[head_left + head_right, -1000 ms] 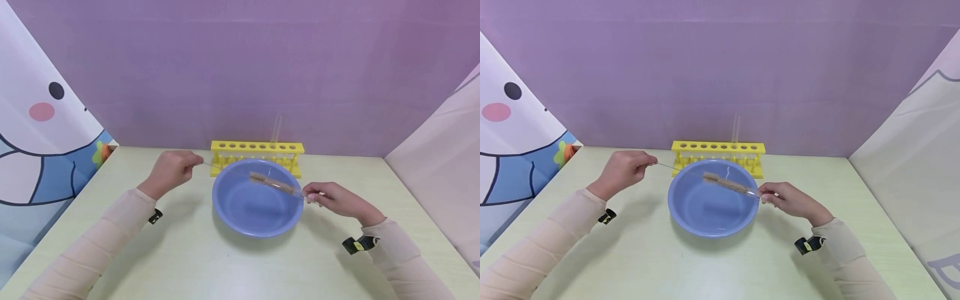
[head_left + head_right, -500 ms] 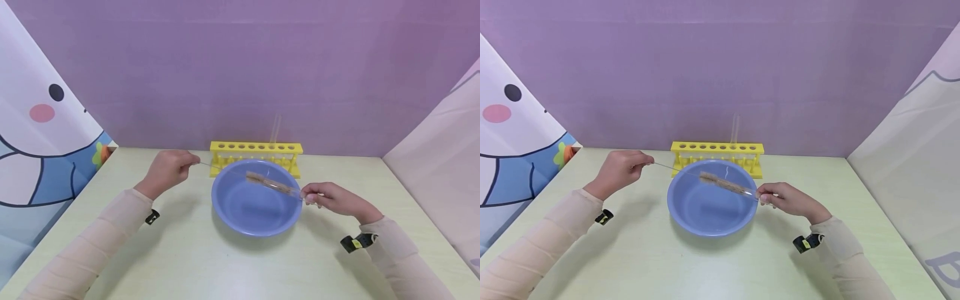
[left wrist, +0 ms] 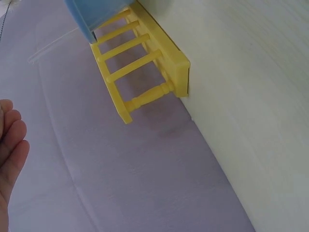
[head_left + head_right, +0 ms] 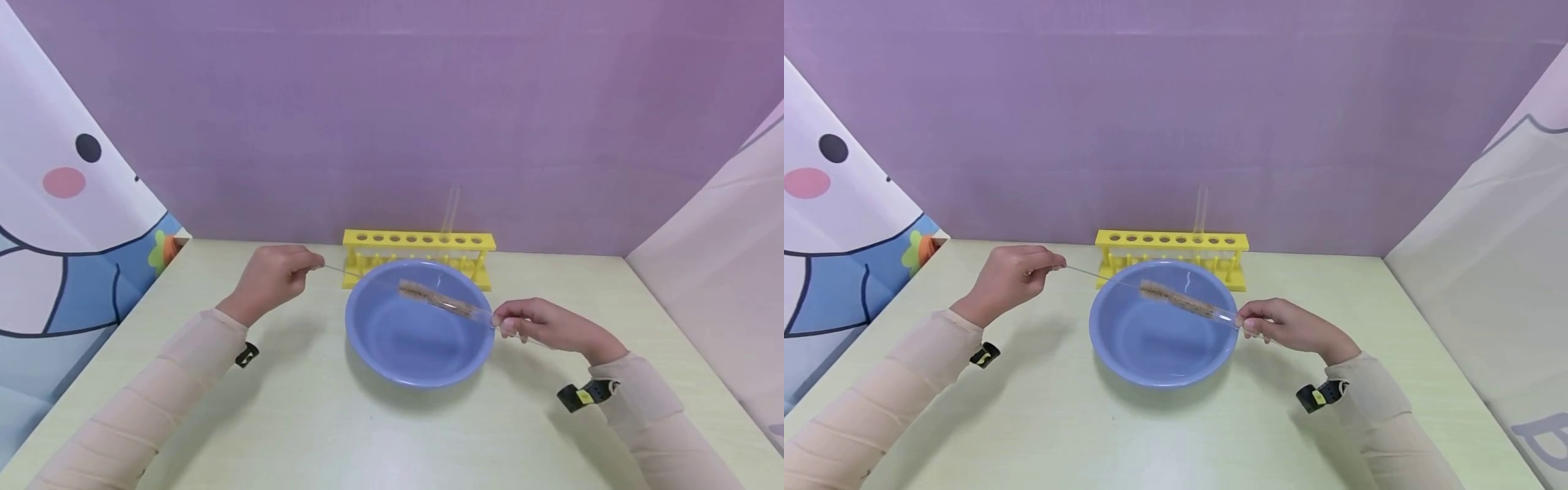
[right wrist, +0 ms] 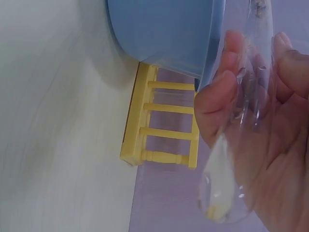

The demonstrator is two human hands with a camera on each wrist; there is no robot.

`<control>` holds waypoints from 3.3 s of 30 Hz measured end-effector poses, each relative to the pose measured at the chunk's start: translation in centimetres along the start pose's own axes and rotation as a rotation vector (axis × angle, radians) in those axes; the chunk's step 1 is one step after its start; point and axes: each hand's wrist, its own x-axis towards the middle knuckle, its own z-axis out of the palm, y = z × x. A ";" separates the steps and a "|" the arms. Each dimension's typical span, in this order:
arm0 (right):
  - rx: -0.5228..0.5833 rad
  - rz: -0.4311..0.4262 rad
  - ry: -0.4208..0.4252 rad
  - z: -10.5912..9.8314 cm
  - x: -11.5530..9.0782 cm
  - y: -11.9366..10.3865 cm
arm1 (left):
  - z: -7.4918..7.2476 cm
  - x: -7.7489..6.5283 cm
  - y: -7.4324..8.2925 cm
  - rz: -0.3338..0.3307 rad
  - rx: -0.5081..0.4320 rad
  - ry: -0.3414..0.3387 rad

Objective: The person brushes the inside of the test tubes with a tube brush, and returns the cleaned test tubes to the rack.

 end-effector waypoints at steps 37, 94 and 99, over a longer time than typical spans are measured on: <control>0.112 -0.107 -0.066 -0.2 0.0 0.8 | -0.8 -0.7 -0.8 -0.002 0.006 0.006; 0.098 -0.105 -0.031 -0.8 -1.9 1.8 | -1.7 -2.0 -2.1 0.032 0.066 0.156; 0.065 -0.098 -0.008 -0.7 -2.2 2.0 | -2.7 -2.4 -2.5 0.017 0.095 0.142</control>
